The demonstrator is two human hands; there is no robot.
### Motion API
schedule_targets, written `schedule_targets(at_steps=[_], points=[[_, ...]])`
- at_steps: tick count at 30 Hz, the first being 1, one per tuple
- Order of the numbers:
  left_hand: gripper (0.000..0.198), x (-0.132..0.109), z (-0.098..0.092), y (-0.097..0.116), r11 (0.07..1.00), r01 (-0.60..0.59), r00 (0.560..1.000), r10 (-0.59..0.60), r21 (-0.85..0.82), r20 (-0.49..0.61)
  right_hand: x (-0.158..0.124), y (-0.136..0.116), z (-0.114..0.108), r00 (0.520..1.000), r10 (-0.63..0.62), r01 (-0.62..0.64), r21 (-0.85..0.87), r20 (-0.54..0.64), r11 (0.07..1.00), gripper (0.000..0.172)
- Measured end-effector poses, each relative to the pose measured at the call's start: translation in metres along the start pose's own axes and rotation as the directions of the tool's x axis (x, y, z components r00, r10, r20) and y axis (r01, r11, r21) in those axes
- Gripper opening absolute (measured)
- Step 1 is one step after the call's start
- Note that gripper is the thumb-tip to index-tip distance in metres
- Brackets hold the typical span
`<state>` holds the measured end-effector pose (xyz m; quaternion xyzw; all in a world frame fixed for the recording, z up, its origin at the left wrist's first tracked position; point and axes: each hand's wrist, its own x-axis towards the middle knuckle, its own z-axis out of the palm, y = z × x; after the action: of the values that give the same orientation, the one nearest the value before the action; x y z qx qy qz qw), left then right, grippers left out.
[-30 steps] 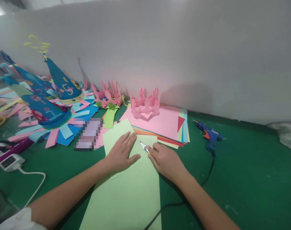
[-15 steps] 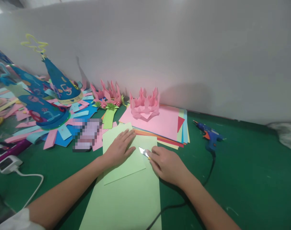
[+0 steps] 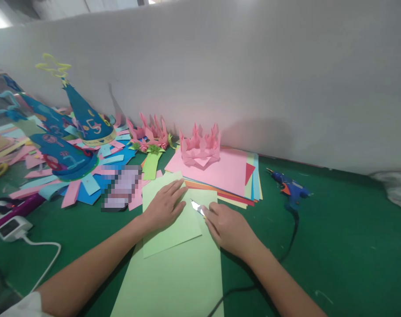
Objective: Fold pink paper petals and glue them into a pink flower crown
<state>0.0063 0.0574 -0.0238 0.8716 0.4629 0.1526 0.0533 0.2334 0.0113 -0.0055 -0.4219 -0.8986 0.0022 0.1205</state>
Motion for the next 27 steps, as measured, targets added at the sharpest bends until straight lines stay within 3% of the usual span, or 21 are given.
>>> schedule_targets(at_steps=[9,15,27], points=[[0.054,0.002,0.000,-0.003,1.000,0.018,1.000,-0.018,-0.009,-0.013,0.011,-0.003,0.004,1.000,0.017,-0.017,-0.076,-0.008,0.997,0.032],[0.049,0.010,-0.013,-0.005,0.998,0.010,1.000,-0.010,-0.062,-0.015,0.019,-0.002,0.009,0.999,0.022,-0.026,-0.131,-0.035,0.991,0.032],[0.047,0.011,-0.010,-0.011,0.995,0.051,0.999,-0.052,-0.087,-0.003,0.027,-0.002,0.013,0.997,0.018,-0.028,-0.128,-0.076,0.991,0.033]])
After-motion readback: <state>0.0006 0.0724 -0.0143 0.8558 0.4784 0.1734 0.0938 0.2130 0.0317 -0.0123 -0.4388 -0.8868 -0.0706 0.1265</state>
